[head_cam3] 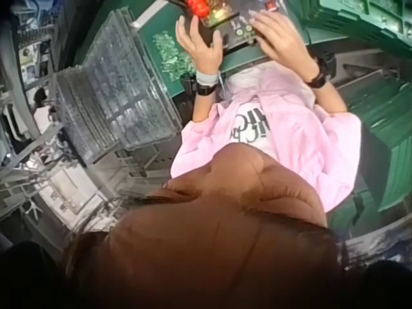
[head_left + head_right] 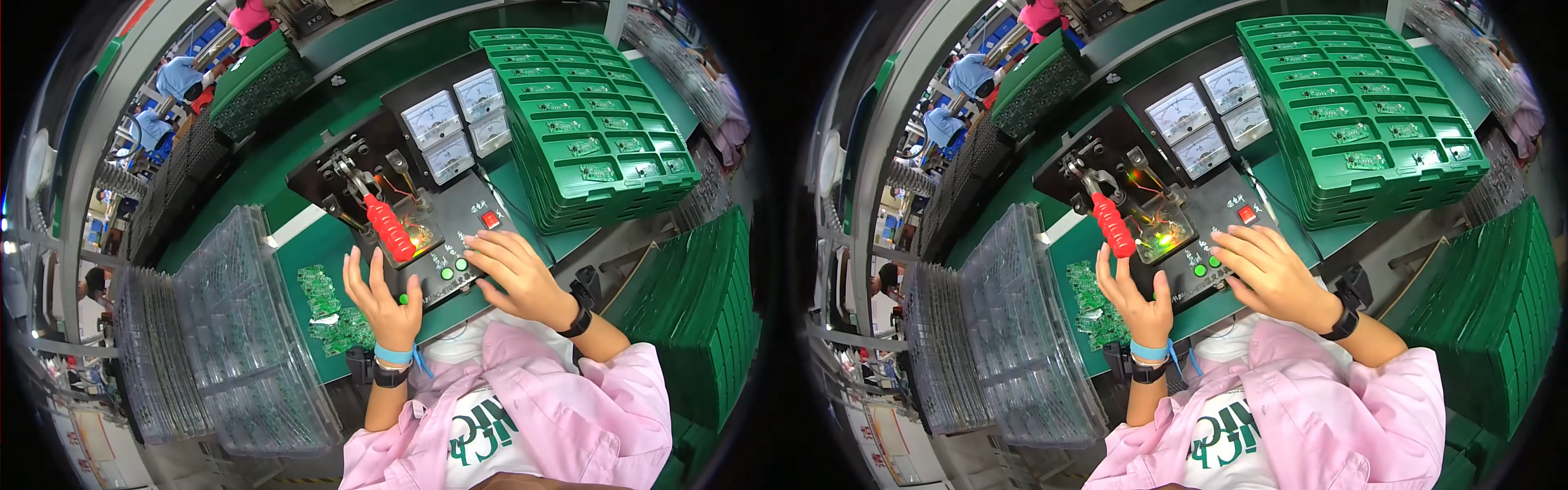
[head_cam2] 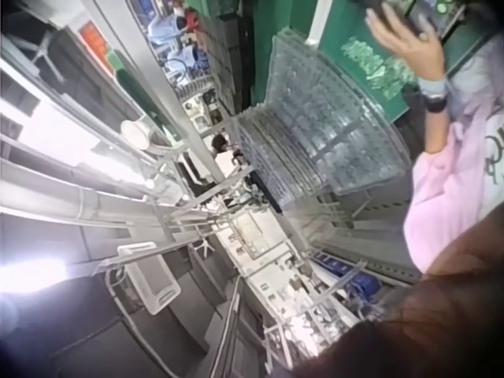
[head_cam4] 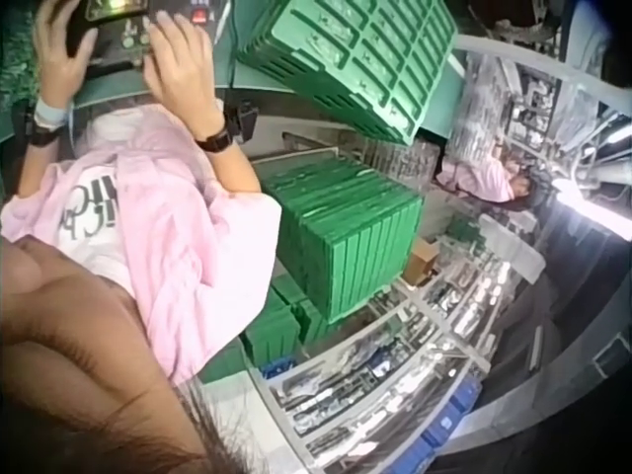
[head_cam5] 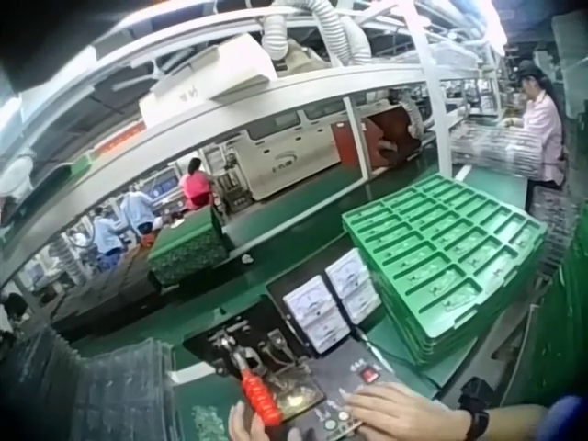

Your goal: The person picks up a circuit board, places it into a testing fixture, and presses a lever. After pressing buttons on the machine, the person removes the circuit board and places it into a green tray, repeating this process before stacking the tray onto others.

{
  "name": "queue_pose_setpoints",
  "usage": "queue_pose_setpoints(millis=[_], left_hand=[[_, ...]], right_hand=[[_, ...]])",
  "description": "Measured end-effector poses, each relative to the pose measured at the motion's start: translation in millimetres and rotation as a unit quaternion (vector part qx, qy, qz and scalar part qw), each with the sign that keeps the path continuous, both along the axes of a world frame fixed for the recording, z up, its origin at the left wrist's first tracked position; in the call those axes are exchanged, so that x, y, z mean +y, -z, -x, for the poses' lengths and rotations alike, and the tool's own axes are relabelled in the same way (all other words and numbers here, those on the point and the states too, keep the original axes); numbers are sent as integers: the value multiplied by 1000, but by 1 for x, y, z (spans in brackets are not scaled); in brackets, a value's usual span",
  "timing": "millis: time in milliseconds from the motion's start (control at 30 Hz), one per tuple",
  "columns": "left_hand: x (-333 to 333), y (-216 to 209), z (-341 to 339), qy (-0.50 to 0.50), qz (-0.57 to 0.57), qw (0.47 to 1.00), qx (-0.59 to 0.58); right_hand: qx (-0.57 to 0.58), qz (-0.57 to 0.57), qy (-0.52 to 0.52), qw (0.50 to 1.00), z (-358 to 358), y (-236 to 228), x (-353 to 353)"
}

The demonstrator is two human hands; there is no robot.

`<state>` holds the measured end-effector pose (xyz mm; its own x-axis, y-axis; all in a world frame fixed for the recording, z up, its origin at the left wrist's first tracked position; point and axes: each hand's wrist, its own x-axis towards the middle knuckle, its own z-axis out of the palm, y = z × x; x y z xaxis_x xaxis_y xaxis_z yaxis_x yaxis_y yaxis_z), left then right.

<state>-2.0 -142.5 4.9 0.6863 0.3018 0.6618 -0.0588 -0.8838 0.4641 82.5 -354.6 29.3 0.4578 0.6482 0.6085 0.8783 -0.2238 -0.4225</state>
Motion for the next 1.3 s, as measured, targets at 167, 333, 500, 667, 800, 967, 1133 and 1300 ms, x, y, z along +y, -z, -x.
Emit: queue_pose_setpoints(millis=[167, 333, 500, 667, 800, 967, 1133, 1300], left_hand=[[-1, 5, -1, -32, -29, 999, 12], [-2, 6, -4, -33, -47, 998, 18], [0, 12, -4, -49, -34, 998, -26], [0, 1, 0, -79, -137, 978, 135], [-4, 0, 2, -90, -103, 980, 148], [-3, 4, 4, -94, -64, 992, 49], [4, -9, 24, -148, -15, 986, 81], [62, -8, 77, -151, 63, 968, 189]], right_hand=[[-85, -53, 16, 995, 2, 14, -8], [-39, 101, 16, 994, 8, 38, -3], [-141, 94, 46, 985, 7, 50, 1], [-129, 79, 41, 988, 5, 46, 0], [-16, 103, -46, 994, -8, 18, 10], [-116, -184, -268, 939, -36, -73, 80], [-82, -274, -230, 930, -91, -138, 135], [-155, -276, -105, 943, -81, -87, 126]])
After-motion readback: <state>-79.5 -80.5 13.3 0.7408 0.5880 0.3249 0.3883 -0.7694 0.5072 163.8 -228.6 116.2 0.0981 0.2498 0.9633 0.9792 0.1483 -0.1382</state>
